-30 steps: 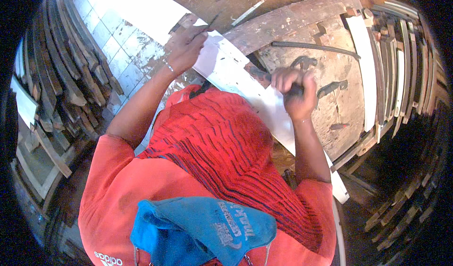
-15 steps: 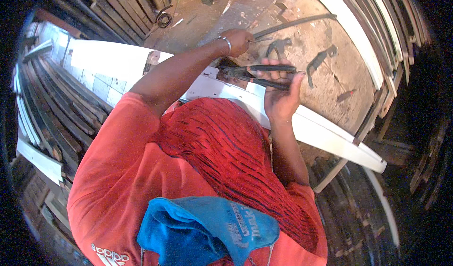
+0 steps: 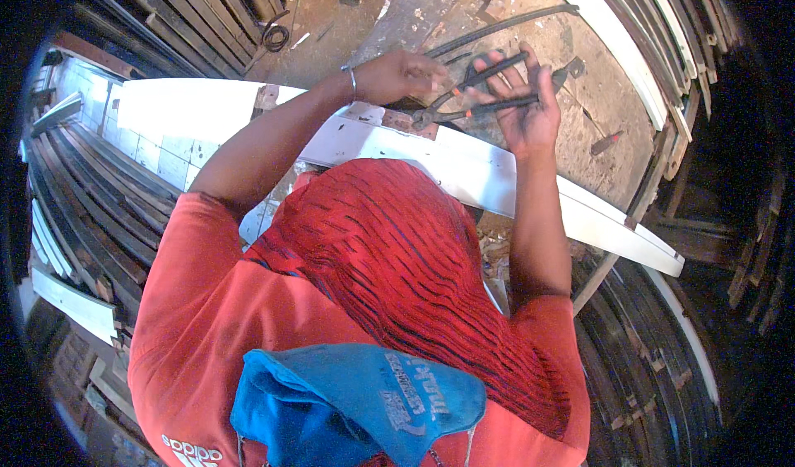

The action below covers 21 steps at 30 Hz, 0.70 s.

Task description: The person hammers a metal hinge onto a white wooden board and then uses pliers to manipulate the hinge in a workshop environment.

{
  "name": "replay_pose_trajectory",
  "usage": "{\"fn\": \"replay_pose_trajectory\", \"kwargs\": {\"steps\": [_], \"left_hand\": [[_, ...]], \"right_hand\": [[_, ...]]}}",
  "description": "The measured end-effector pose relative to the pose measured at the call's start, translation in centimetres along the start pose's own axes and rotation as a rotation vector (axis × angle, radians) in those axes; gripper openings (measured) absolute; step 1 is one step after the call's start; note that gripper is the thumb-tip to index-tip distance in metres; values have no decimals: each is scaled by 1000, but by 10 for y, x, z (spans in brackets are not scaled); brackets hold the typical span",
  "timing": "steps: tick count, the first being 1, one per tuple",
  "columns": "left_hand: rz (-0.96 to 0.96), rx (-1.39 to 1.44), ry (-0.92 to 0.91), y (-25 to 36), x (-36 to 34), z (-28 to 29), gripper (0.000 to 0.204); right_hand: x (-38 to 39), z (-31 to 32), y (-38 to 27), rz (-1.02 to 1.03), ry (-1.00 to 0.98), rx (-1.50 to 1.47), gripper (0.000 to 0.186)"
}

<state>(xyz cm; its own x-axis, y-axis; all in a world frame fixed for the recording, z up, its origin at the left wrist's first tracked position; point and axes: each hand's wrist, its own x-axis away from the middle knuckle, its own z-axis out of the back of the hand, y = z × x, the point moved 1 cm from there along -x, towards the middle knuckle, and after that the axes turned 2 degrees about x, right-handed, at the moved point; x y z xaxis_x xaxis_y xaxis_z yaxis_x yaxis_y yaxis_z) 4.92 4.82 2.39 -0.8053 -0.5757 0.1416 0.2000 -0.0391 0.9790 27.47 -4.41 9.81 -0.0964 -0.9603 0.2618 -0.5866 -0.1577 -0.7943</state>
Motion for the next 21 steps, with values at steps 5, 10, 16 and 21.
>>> {"fn": "replay_pose_trajectory", "kwargs": {"steps": [5,10,16,21], "left_hand": [[36,7,44,4,28,-7,25],[-12,-267,72,-21,26,-14,22],[72,-119,156,-17,43,-13,29],[103,-111,193,-32,43,-15,32]], "right_hand": [[-36,-9,9,-202,-190,0,70],[-55,-19,16,-266,-240,49,79],[-77,-30,24,-405,-278,-20,79],[-97,-32,27,-501,-398,-36,77]]}}
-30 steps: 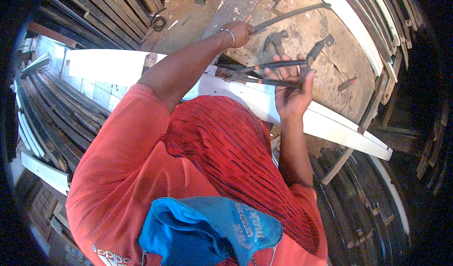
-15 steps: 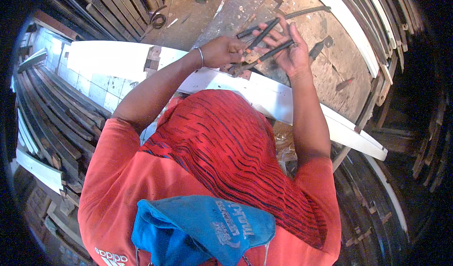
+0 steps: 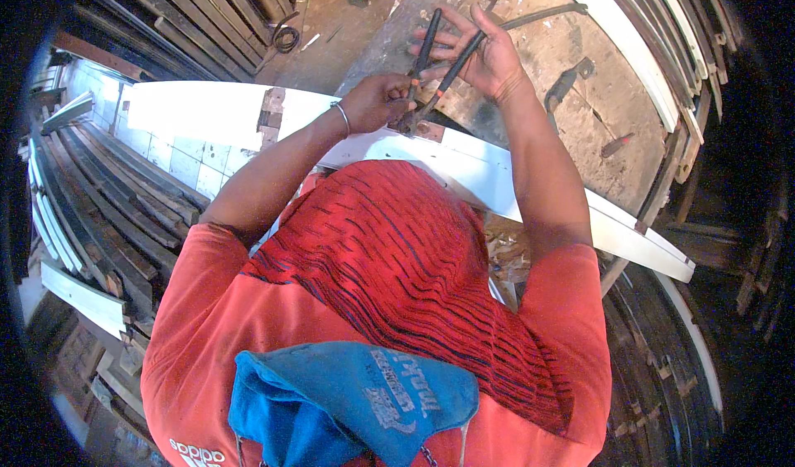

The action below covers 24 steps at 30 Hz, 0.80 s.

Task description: The person hammers a metal hinge onto a white wooden board and then uses pliers to manipulate the hinge in a workshop environment.

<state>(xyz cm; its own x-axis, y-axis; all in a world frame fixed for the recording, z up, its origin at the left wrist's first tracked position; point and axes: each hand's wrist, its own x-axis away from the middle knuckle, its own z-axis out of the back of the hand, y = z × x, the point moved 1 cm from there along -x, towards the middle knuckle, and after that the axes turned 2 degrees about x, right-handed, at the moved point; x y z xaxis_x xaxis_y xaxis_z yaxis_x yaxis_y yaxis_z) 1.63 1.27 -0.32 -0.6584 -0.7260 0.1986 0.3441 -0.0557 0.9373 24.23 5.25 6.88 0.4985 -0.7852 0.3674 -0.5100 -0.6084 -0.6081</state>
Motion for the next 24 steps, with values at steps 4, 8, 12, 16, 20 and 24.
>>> {"fn": "replay_pose_trajectory", "kwargs": {"steps": [4,8,12,16,20,24], "left_hand": [[1,-83,66,6,8,-1,34],[48,-25,98,2,11,-1,36],[-80,-121,152,5,12,-3,36],[-134,-253,160,17,15,-2,34],[-268,-300,193,14,15,-6,31],[-38,-167,19,35,10,-2,30]], "right_hand": [[-4,-3,1,-36,-17,14,76],[-11,-16,1,-15,90,54,71],[-27,-8,14,77,298,110,55],[-26,-16,20,162,365,56,49],[6,-30,20,271,495,87,48],[16,-17,15,270,539,130,45]]}}
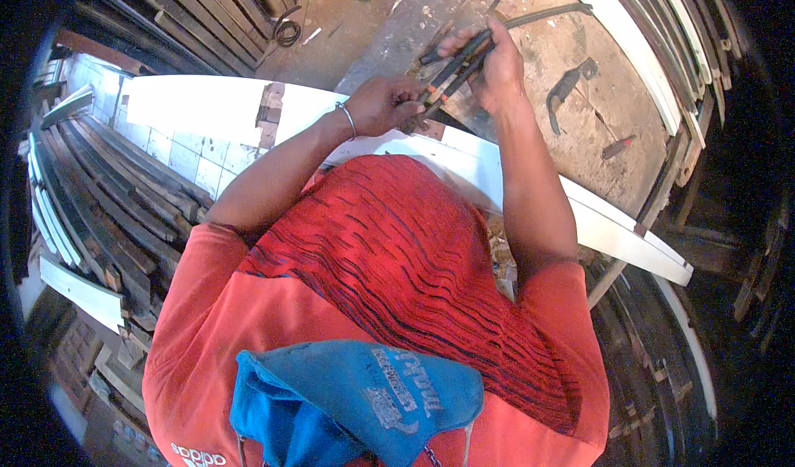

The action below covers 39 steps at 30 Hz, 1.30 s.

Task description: The person hammers a metal hinge onto a white wooden board and then uses pliers to manipulate the hinge in a workshop environment.

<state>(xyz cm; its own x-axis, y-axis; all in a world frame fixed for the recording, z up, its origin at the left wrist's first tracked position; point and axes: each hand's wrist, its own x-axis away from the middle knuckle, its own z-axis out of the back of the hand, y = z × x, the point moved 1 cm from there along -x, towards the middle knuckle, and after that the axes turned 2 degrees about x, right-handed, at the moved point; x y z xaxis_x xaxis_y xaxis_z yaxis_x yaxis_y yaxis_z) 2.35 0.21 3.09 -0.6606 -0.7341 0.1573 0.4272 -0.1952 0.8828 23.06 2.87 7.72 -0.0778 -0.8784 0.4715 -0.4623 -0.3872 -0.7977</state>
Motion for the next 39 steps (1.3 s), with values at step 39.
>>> {"fn": "replay_pose_trajectory", "kwargs": {"steps": [39], "left_hand": [[77,6,251,-16,27,-6,32]], "right_hand": [[-22,-74,2,-390,-467,129,53]]}}
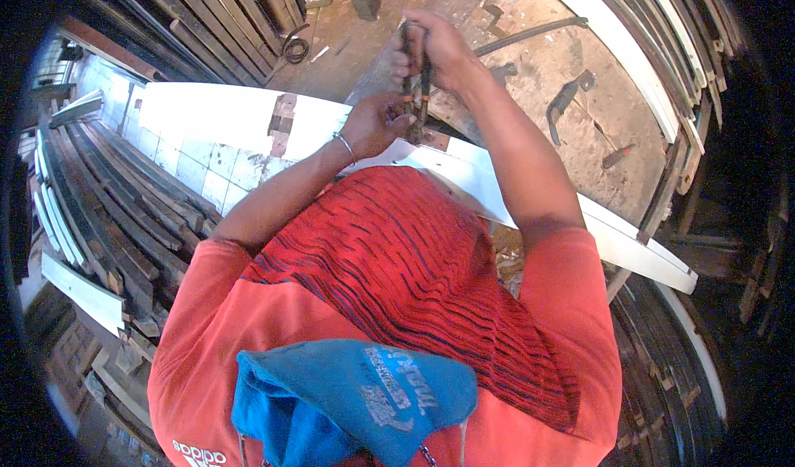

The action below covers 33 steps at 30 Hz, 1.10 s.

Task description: The person hammers a metal hinge onto a white wooden board and then uses pliers to manipulate the hinge in a workshop environment.

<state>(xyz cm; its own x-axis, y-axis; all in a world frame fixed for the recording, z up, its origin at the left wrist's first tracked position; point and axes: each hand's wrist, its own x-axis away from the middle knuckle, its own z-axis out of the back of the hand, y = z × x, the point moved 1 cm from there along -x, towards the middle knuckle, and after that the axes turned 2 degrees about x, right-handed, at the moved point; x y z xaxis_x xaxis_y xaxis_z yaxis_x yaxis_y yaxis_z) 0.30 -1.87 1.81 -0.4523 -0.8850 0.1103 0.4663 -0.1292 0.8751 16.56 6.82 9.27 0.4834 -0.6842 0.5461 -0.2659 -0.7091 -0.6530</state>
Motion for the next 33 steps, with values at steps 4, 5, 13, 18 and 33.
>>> {"fn": "replay_pose_trajectory", "kwargs": {"steps": [4,5,13,18,33], "left_hand": [[108,573,87,-7,-6,0,35],[260,740,-6,-1,-10,3,31],[63,725,165,-59,-14,-62,21],[-154,-45,454,-38,-5,-48,30],[11,190,-190,10,-42,-3,45]], "right_hand": [[-39,-28,6,-236,-138,199,56],[-45,-29,5,-294,-172,214,56],[-50,-74,29,-142,-125,575,62],[-8,-68,59,764,226,1155,68],[77,40,18,419,299,-301,63]]}}
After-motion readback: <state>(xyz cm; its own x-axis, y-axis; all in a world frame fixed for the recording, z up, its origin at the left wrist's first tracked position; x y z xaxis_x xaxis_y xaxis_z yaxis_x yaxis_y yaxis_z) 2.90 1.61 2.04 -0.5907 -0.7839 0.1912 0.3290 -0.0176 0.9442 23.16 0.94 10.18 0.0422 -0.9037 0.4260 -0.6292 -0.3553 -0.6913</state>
